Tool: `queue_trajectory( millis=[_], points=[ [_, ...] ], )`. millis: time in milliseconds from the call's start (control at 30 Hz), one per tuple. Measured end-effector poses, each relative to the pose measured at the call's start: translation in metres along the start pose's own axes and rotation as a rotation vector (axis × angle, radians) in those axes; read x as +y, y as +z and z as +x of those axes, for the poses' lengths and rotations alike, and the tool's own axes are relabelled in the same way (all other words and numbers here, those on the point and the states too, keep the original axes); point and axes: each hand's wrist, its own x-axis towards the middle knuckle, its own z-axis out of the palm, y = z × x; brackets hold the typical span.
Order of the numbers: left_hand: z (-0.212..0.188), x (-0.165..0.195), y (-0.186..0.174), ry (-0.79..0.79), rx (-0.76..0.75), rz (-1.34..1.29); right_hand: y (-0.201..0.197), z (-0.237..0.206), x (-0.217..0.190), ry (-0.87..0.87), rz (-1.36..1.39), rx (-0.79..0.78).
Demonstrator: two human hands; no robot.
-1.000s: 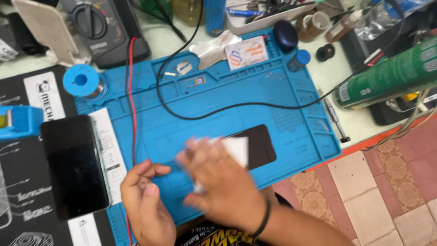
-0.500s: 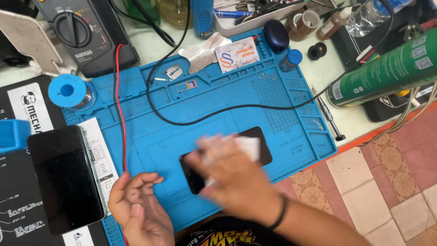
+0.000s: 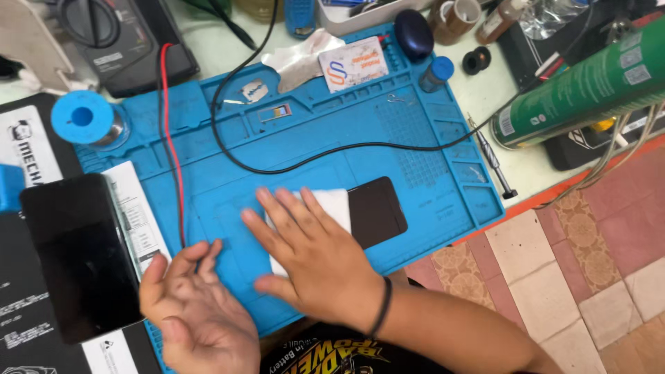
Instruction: The person wipes a smartphone screen with a cloth, then uses a plastic card to pry open the phone's back cover. The person sprays a cleaning agent into the seam and continues prying until the back cover is removed, exposing the internal components.
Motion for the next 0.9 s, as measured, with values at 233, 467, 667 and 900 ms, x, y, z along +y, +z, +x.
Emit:
queue_trajectory(
  millis=[233,467,667,900],
  points=[
    [0.006,0.001,0.009,-0.021,-0.033,0.046,0.017,0.030,0.003,-0.052,-0.022,-0.001],
    [0.007,0.010,0.015,-0.078,-0.076,0.121,-0.033,0.016,0.055,0.135,-0.288,0.006],
    [0.013,0.013,0.019,-0.065,-0.054,0.006,-0.014,0.052,-0.019,-0.139,-0.009,0.052],
    [0.009,0.016,0.015,-0.048,-0.062,0.064,-0.026,0.010,0.052,0.043,-0.149,-0.037]
  ],
)
